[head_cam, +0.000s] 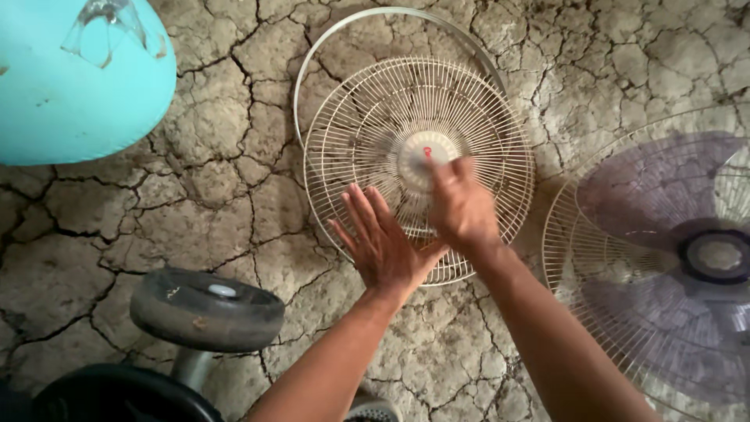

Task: The person disassembles a standing fan by removing the front grille with a screwdriver, then uses a toothbrush to scrub the grille's wires and center hub. The person flips the grille and continues scrubbing the opposite side.

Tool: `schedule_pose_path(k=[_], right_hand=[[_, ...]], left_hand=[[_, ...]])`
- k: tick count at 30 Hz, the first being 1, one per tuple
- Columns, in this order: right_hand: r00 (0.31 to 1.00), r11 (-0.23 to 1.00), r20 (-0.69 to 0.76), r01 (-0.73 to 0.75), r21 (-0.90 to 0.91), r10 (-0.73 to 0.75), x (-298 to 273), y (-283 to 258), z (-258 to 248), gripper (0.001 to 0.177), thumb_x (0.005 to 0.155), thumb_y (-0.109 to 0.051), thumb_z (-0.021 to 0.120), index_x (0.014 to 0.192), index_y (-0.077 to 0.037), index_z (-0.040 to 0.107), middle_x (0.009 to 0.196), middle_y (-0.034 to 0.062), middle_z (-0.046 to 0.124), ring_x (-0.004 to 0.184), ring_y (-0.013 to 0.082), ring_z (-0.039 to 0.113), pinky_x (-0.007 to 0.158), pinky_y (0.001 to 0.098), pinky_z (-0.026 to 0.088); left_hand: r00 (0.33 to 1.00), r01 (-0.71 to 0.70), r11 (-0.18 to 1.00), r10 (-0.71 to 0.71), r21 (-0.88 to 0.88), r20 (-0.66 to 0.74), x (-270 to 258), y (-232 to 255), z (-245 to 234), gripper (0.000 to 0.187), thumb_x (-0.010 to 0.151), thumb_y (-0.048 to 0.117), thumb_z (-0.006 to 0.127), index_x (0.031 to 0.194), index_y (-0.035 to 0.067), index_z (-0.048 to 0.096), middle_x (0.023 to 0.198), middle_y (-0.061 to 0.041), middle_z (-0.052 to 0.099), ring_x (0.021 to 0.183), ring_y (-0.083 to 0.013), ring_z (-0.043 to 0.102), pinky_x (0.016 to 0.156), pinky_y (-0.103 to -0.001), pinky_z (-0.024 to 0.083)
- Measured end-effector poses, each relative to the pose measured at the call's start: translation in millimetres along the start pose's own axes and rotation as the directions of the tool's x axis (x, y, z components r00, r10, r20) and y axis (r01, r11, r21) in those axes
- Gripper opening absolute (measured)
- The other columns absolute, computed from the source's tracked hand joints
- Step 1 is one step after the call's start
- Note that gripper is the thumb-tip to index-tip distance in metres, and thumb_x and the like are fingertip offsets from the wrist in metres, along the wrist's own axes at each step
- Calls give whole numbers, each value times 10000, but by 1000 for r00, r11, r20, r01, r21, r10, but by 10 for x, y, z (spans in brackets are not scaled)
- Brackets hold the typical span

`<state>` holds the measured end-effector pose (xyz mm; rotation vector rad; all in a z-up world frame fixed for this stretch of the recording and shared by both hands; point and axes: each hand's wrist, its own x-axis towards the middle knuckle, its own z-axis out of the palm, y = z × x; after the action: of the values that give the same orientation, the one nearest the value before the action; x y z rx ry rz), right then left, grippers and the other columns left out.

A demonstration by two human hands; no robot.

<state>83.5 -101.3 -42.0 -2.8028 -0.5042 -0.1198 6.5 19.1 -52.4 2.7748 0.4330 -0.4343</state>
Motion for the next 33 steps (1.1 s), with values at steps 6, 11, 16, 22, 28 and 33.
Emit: schedule_pose_path(k=[6,11,16,22,28,33], right_hand=[[998,995,54,-18,-99,23,68,-97,8,483,908,-147,695,1365,-115,543,1223,326,583,1040,452,666,591,445,660],[943,960,-181,274,-60,-281,156,-303,-68,355,961,-50,614,1313,-65,575,1157,271,593,954,396,710,711,470,656],[992,993,89,-98,65,92,130,-495,-2,262,1062,-139,552,1314,-141,622,1122,283,656,762,354,681,504,452,610],[961,968,-141,225,-112,-240,352,-441,139,388,986,-171,574,1373,-160,610,982,231,683,916,333,672,562,397,592],[987,995,-137,-91,-45,84,567,-259,66,282,1081,-160,549,1325,-200,684,943,211,668,679,255,590,496,348,485],[988,986,129,99,-135,-81,727,-247,-19,247,1112,-178,497,1234,-244,702,1039,177,674,564,164,528,365,318,425]], left_hand=[[998,-39,996,35,-86,-44,-19,-1,-145,1550,620,1020,538,1559,-48,-76,1654,-302,-128,1549,-410,-123,1215,-658,-66],[986,-107,991,95,-79,-135,-66,-5,-247,1518,639,958,598,1564,-49,-62,1659,-302,-117,1553,-420,-100,1233,-643,-21],[994,-78,997,80,-29,75,-25,-66,-184,1497,697,927,599,1585,-49,-107,1662,-297,-159,1552,-428,-127,1214,-656,-39],[931,-164,985,137,-54,-340,16,-19,-190,1507,669,917,673,1577,-24,-76,1642,-296,-144,1535,-422,-109,1183,-696,-32],[992,-102,994,104,-42,70,194,14,-469,1672,531,963,701,1569,-56,-124,1667,-307,-206,1565,-429,-172,1205,-719,-57],[969,-209,978,209,-13,129,361,72,-689,1731,440,975,726,1574,25,-173,1637,-292,-233,1533,-455,-194,1161,-766,-61]])
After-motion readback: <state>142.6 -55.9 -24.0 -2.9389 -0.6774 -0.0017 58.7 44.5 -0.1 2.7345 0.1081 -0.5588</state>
